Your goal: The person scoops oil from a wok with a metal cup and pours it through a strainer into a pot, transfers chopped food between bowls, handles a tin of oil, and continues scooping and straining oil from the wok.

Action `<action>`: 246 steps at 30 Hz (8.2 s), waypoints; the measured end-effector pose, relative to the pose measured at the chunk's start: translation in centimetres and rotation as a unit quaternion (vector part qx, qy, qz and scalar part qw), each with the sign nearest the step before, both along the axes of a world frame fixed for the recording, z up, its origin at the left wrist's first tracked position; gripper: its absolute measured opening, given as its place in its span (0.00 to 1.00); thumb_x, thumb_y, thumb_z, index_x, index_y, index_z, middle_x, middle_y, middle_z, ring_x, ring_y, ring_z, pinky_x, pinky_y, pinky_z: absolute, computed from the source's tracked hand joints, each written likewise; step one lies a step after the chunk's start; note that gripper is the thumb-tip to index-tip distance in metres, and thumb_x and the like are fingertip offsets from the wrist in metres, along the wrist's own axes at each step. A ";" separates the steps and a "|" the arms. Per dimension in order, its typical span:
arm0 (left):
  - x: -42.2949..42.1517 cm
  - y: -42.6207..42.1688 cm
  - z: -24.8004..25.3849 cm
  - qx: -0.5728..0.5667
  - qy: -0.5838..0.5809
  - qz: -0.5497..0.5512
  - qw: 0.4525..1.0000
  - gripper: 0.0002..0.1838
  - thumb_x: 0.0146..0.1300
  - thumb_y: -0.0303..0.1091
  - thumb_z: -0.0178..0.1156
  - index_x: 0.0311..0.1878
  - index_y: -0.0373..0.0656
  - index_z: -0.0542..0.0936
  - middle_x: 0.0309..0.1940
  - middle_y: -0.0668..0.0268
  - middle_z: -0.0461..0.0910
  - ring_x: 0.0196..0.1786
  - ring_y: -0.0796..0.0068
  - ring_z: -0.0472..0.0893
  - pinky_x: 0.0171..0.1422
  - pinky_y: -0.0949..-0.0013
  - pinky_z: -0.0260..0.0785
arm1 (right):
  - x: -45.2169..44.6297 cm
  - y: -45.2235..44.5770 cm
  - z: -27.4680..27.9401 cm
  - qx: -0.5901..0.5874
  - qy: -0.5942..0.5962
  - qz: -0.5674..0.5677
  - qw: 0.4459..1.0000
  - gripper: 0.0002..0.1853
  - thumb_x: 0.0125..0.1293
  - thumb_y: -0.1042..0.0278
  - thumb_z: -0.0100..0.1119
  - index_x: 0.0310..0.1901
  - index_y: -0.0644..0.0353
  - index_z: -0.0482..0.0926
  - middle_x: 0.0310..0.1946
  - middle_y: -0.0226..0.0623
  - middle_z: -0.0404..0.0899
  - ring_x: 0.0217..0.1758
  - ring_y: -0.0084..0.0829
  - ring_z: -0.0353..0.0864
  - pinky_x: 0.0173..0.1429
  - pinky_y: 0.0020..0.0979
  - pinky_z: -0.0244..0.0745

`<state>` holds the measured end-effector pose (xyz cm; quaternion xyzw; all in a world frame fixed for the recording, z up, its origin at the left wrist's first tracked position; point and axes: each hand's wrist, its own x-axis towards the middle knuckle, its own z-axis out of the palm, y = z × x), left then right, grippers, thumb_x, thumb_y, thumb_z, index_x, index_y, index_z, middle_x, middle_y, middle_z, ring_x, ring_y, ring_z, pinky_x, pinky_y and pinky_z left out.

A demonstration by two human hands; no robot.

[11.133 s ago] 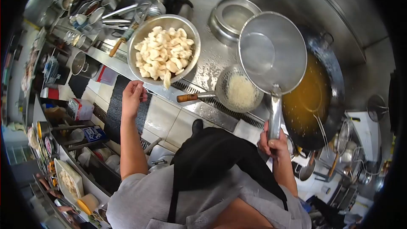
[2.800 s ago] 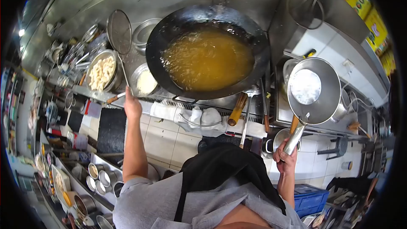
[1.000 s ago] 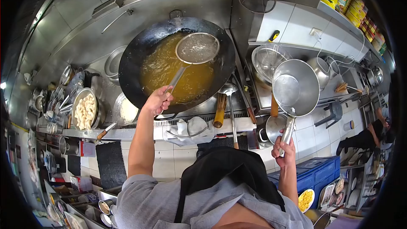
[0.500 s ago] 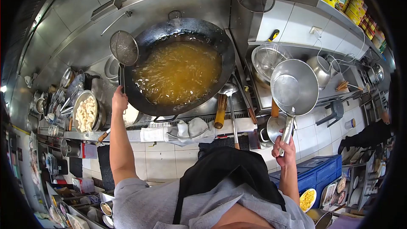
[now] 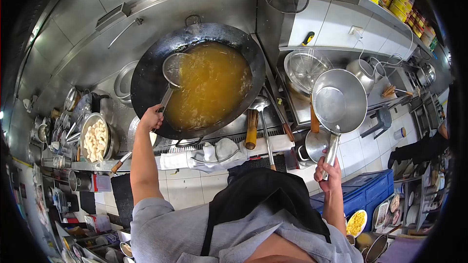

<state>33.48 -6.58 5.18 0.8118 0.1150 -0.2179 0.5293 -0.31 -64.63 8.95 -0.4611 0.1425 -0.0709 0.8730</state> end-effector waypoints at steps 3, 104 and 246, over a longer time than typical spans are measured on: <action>2.2 -1.9 -1.1 -0.031 -0.007 -0.044 0.999 0.29 0.67 0.21 0.47 0.71 0.46 0.62 0.21 0.67 0.68 0.18 0.79 0.65 0.19 0.73 0.58 | 0.0 0.3 0.1 0.002 -0.001 -0.007 1.000 0.29 0.56 0.69 0.62 0.59 0.59 0.62 0.22 0.36 0.68 0.12 0.29 0.68 0.16 0.29 0.63; -7.2 -9.8 5.3 -0.022 0.101 -0.073 0.992 0.23 0.67 0.27 0.48 0.65 0.44 0.59 0.20 0.72 0.64 0.15 0.83 0.60 0.16 0.76 0.53 | -2.3 -2.8 -1.5 0.041 0.007 -0.010 0.999 0.29 0.57 0.67 0.63 0.59 0.59 0.62 0.22 0.34 0.68 0.12 0.27 0.68 0.16 0.27 0.64; -19.4 -25.9 8.9 -0.403 0.004 0.027 0.915 0.28 0.67 0.23 0.48 0.69 0.45 0.56 0.21 0.71 0.64 0.15 0.86 0.58 0.15 0.80 0.51 | 3.1 -6.3 6.8 -0.009 -0.085 0.076 0.993 0.31 0.57 0.67 0.63 0.62 0.63 0.63 0.22 0.35 0.67 0.14 0.26 0.68 0.17 0.26 0.63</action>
